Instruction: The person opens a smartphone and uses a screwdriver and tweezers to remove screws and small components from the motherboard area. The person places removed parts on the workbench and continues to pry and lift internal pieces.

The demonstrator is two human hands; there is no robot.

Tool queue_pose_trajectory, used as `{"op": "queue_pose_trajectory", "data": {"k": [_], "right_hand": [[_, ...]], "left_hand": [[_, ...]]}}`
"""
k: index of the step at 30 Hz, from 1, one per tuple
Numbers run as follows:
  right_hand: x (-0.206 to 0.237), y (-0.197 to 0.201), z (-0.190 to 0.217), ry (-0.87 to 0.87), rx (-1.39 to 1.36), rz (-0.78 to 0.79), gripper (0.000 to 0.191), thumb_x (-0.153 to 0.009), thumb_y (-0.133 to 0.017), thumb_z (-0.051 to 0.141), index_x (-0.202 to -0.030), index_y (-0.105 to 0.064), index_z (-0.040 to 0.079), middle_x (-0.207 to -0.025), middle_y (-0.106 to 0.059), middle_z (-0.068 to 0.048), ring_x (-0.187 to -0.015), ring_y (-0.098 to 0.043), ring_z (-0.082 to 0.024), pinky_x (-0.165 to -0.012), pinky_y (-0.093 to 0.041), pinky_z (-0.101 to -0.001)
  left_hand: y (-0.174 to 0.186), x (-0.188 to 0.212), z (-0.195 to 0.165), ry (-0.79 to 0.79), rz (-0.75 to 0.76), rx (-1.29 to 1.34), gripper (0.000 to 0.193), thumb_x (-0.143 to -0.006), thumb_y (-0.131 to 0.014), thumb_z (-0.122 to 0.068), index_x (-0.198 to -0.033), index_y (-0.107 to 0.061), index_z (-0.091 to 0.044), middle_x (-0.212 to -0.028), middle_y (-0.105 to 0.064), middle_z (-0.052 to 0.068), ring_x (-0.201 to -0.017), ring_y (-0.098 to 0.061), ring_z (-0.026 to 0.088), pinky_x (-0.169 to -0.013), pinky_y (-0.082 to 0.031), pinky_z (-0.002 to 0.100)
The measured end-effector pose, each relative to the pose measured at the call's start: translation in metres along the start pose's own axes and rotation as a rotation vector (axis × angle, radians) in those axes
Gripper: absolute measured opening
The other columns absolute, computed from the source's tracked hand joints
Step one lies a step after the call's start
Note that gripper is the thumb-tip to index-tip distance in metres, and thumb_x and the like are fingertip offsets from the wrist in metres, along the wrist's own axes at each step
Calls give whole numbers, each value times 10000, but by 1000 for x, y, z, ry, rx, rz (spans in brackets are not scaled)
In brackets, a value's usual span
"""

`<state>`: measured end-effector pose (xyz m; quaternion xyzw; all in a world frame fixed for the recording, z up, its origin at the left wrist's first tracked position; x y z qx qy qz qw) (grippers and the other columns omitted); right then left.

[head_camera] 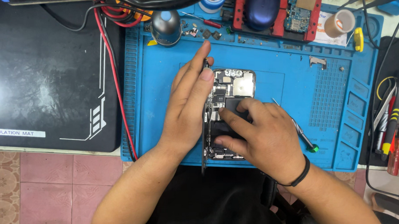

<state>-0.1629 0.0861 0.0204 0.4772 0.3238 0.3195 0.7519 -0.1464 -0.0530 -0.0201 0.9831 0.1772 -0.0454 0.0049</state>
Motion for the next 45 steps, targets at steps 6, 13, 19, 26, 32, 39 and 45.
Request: {"op": "queue_pose_trajectory", "data": {"k": [6, 13, 19, 26, 32, 39, 45], "right_hand": [[-7, 6, 2, 34, -50, -19, 579, -738, -814, 462, -1207, -732, 133, -948, -624, -53, -810, -609, -264, -727, -485, -406], [-29, 2, -1, 67, -41, 15, 571, -766, -808, 465, -1213, -727, 118, -842, -581, -63, -760, -598, -264, -715, -477, -416], [-33, 1, -2, 61, -26, 33, 643, -742, -792, 527, -1207, -720, 88, -817, -561, -75, -734, -583, -269, -690, -478, -414], [-8, 20, -28, -1, -167, -93, 344, -891, -782, 272, -1158, -718, 65, -985, -663, -100, -903, -659, -301, -808, -534, -401], [20, 63, -118, -188, 92, -269, 144, -967, -742, 21, -1105, -701, 21, -1041, -728, -152, -932, -716, -321, -837, -560, -411], [26, 60, -159, -165, 244, -264, 158, -967, -751, 17, -1098, -665, 39, -985, -740, -112, -955, -717, -328, -789, -553, -419], [21, 52, -161, -150, 263, -220, 180, -976, -767, 40, -1105, -642, 53, -911, -723, -96, -892, -692, -335, -747, -532, -434]], "left_hand": [[1, 2, 1, -26, -1, -8, 467, -1152, -460, -221, -1593, -446, -68, -1428, -593, 144, -1342, -545, 222, -1198, -397, 337], [2, 2, 1, -21, 2, 11, 472, -1152, -453, -221, -1599, -436, -70, -1431, -586, 141, -1341, -539, 215, -1190, -410, 334], [-3, 0, 2, 24, 21, 84, 497, -1139, -436, -231, -1591, -414, -24, -1479, -538, 154, -1402, -515, 229, -1211, -389, 346], [-7, 0, 5, 117, 0, 134, 526, -1124, -434, -263, -1593, -402, -27, -1494, -492, 156, -1428, -504, 232, -1200, -392, 345], [-5, 1, 2, 140, -6, 117, 543, -1116, -428, -285, -1595, -391, -33, -1501, -492, 151, -1426, -504, 223, -1189, -385, 339], [-5, 2, 3, 144, -9, 170, 549, -1117, -426, -290, -1598, -379, -31, -1517, -480, 149, -1434, -492, 215, -1197, -383, 334], [-5, 1, 3, 168, -16, 181, 546, -1108, -433, -280, -1593, -395, -33, -1485, -508, 144, -1404, -507, 198, -1187, -384, 323]]}}
Point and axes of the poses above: each hand's wrist, its own x-axis away from the middle knuckle, its own y-axis out of the back of the hand, z = x × y, the point moved 8 cm from there along -x, towards the middle knuckle
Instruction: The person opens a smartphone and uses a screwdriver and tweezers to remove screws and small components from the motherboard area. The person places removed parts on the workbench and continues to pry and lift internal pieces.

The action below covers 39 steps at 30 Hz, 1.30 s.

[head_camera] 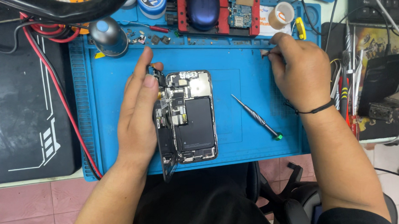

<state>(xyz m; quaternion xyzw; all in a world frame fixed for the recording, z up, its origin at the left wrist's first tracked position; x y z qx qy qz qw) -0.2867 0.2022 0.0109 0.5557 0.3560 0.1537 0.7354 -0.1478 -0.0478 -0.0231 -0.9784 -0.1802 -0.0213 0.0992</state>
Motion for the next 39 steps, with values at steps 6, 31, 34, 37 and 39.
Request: {"op": "queue_pose_trajectory", "data": {"k": [6, 31, 34, 37, 39], "right_hand": [[1, -6, 4, 101, 35, 0, 244, -1000, -706, -14, -1213, -589, 8, -899, -679, -120, -893, -655, -351, -815, -501, -460], [13, 13, -4, -56, -191, 71, 105, -968, -767, 24, -1063, -725, 31, -960, -704, -146, -897, -699, -302, -818, -548, -384], [1, 2, -28, -142, -243, 141, 155, -933, -783, 34, -1084, -751, 47, -954, -706, -125, -859, -717, -243, -765, -564, -340], [-10, -6, -36, -122, -258, 219, 195, -888, -798, 41, -1077, -751, 52, -952, -715, -109, -840, -723, -207, -765, -573, -321], [-13, -12, -40, -117, -236, 267, 204, -858, -815, 50, -1051, -751, 49, -919, -714, -107, -820, -720, -205, -761, -569, -322]], "left_hand": [[2, 0, 2, 47, -20, -22, 544, -1094, -437, -281, -1583, -413, -45, -1433, -548, 119, -1294, -541, 159, -1130, -412, 292], [0, 0, 3, 42, -18, 29, 548, -1095, -447, -286, -1581, -416, -36, -1470, -553, 143, -1292, -540, 169, -1136, -412, 297], [0, 0, 2, 33, -11, 26, 546, -1097, -448, -288, -1581, -417, -36, -1478, -549, 140, -1313, -537, 172, -1148, -407, 300], [1, 0, 3, 39, -16, 30, 547, -1095, -451, -289, -1581, -416, -39, -1477, -545, 144, -1320, -534, 179, -1151, -405, 306], [1, 0, 4, 36, -17, 7, 548, -1097, -453, -288, -1585, -421, -40, -1481, -538, 153, -1329, -528, 189, -1156, -397, 312]]}}
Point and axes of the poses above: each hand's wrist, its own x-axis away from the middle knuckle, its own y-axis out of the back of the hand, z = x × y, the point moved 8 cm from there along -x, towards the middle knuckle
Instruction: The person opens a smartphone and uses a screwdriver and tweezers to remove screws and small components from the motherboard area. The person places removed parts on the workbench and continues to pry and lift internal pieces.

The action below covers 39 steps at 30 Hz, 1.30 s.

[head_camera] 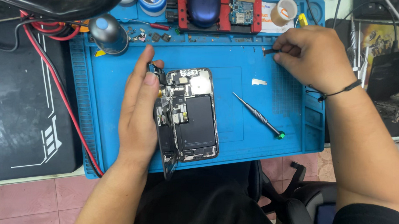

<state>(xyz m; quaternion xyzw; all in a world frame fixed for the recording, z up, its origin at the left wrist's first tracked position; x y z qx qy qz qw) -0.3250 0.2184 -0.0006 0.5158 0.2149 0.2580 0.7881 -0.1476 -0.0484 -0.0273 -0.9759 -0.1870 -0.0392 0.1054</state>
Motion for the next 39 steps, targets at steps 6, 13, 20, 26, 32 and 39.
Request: {"op": "queue_pose_trajectory", "data": {"k": [6, 13, 20, 26, 32, 39], "right_hand": [[-13, -3, -6, 44, 8, 110, 243, -815, -840, 79, -1006, -703, 17, -865, -692, -118, -787, -687, -214, -722, -548, -330], [1, 0, -2, -188, -34, 121, 201, -883, -818, 106, -1015, -694, 18, -848, -710, -102, -776, -691, -182, -727, -544, -314], [39, -4, 68, -178, -389, 91, 195, -862, -779, 91, -1034, -720, 21, -939, -747, -63, -850, -694, -117, -754, -546, -252], [24, -39, 121, -66, -437, 211, 172, -859, -765, 81, -1026, -759, 43, -888, -776, -31, -786, -714, -92, -703, -563, -242], [-6, -63, 134, -147, -553, 267, 171, -890, -753, 103, -1054, -774, 59, -838, -751, -10, -745, -653, -58, -688, -549, -224], [-22, -75, 138, -203, -532, 297, 169, -871, -766, 112, -1034, -794, 80, -812, -755, 8, -722, -658, -38, -669, -548, -203]], "left_hand": [[-2, -1, -1, -38, 21, 40, 540, -1107, -457, -279, -1586, -414, -33, -1529, -488, 168, -1440, -491, 230, -1215, -382, 348], [0, -1, -4, -76, 30, -32, 511, -1121, -442, -262, -1576, -417, -31, -1541, -480, 159, -1464, -487, 242, -1228, -364, 355], [2, -1, -6, -162, 46, -120, 496, -1140, -448, -247, -1585, -438, -29, -1441, -544, 148, -1391, -513, 225, -1224, -367, 342], [4, 1, -8, -208, 49, -161, 472, -1152, -448, -227, -1583, -448, -33, -1415, -575, 140, -1369, -530, 214, -1220, -376, 330], [7, 2, -11, -262, 34, -196, 453, -1163, -458, -222, -1579, -465, -42, -1409, -603, 127, -1347, -560, 207, -1205, -406, 319], [9, 3, -8, -250, 32, -201, 470, -1159, -467, -247, -1584, -457, -46, -1396, -607, 122, -1303, -570, 199, -1174, -421, 314]]}}
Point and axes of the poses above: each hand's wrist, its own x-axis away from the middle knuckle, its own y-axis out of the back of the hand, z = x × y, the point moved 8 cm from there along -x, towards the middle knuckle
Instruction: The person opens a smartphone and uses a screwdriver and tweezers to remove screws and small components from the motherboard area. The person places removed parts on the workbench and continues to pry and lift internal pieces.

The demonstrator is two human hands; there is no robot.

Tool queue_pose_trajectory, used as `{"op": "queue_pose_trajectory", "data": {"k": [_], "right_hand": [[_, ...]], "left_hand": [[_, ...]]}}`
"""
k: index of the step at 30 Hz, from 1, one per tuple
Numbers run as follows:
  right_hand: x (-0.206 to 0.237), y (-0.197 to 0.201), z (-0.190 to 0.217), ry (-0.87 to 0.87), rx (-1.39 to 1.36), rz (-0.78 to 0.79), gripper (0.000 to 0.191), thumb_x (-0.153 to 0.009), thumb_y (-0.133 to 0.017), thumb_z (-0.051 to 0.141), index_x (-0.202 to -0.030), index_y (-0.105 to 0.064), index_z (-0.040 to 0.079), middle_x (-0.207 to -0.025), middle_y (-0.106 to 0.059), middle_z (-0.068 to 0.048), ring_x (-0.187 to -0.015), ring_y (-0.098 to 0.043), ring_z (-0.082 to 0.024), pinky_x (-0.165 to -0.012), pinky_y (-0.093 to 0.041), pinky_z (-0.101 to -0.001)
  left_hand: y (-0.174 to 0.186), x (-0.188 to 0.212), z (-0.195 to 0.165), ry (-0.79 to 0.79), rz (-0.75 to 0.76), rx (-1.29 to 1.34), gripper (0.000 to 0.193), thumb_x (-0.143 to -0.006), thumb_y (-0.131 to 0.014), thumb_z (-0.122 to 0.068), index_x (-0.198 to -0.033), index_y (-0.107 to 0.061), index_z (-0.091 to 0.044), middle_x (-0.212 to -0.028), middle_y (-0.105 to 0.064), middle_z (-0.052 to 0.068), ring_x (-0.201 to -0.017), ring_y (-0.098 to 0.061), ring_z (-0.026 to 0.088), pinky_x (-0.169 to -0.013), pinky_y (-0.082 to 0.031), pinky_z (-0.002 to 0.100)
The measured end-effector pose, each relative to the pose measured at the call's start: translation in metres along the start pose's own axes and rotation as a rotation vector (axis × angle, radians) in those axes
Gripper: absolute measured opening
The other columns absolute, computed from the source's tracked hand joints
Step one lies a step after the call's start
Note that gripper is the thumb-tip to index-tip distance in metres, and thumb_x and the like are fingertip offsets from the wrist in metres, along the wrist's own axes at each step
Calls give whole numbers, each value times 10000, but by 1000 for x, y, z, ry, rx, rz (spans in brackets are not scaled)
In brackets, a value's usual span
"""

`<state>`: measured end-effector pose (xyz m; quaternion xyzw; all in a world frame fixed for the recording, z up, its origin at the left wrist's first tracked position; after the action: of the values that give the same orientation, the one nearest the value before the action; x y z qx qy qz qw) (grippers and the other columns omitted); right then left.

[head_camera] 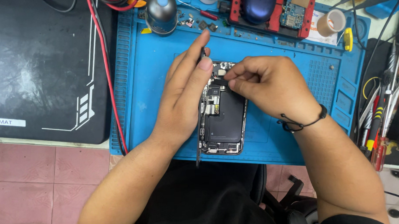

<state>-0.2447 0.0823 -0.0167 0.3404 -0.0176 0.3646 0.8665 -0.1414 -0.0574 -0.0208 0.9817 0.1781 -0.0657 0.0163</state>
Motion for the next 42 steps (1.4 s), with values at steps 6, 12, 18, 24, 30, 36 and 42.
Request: {"op": "queue_pose_trajectory", "data": {"k": [6, 12, 18, 24, 30, 36, 42], "right_hand": [[-5, -6, 7, 68, 14, -1, 157, -866, -769, 111, -1019, -789, 80, -835, -777, -6, -739, -704, -43, -674, -576, -206], [-3, -6, 19, 190, 141, -98, 118, -854, -799, 109, -962, -777, 65, -813, -742, -35, -696, -705, -91, -638, -565, -236], [7, -8, 33, 293, 277, -174, 90, -840, -794, 76, -927, -774, 74, -729, -665, -58, -621, -645, -161, -564, -512, -292], [15, -9, 39, 352, 243, -198, 101, -853, -780, 66, -951, -755, 70, -781, -673, -50, -662, -659, -161, -597, -535, -301], [25, -11, 49, 472, 303, -228, 134, -847, -822, 97, -969, -773, 71, -837, -682, -76, -717, -659, -225, -622, -522, -339], [21, -12, 43, 418, 310, -290, 120, -850, -833, 108, -929, -755, 62, -814, -677, -70, -689, -659, -222, -604, -515, -339], [18, -14, 42, 408, 328, -344, 123, -849, -832, 91, -883, -722, 48, -781, -638, -81, -663, -636, -225, -584, -490, -355]], "left_hand": [[0, 0, -1, -9, 4, 7, 466, -1166, -460, -242, -1590, -450, -48, -1429, -595, 124, -1337, -561, 200, -1197, -412, 320], [0, 0, -1, -21, -1, 3, 463, -1167, -470, -236, -1592, -448, -52, -1443, -591, 124, -1353, -558, 203, -1206, -414, 325], [0, 1, -1, -13, 5, 11, 463, -1173, -461, -244, -1594, -449, -52, -1448, -588, 126, -1368, -553, 204, -1215, -413, 325], [0, -1, -2, -8, 3, 15, 465, -1169, -459, -252, -1588, -452, -48, -1439, -593, 127, -1358, -556, 204, -1206, -417, 326], [1, 0, -2, -8, 3, 24, 461, -1171, -462, -245, -1585, -455, -45, -1447, -589, 128, -1367, -552, 203, -1209, -412, 325], [1, -1, -1, -14, 2, 28, 457, -1172, -466, -239, -1585, -458, -45, -1425, -595, 124, -1342, -561, 198, -1194, -427, 318], [1, -2, 0, -5, 4, 15, 457, -1168, -469, -246, -1579, -469, -47, -1405, -604, 122, -1326, -570, 201, -1184, -432, 318]]}}
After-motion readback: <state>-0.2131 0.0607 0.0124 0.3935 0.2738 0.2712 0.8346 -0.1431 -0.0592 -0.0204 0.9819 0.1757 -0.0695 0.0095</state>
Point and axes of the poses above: each hand's wrist, its own x-axis away from the middle knuckle, its own y-axis out of the back of the hand, z = x × y, the point moved 8 cm from there along -x, towards the middle knuckle
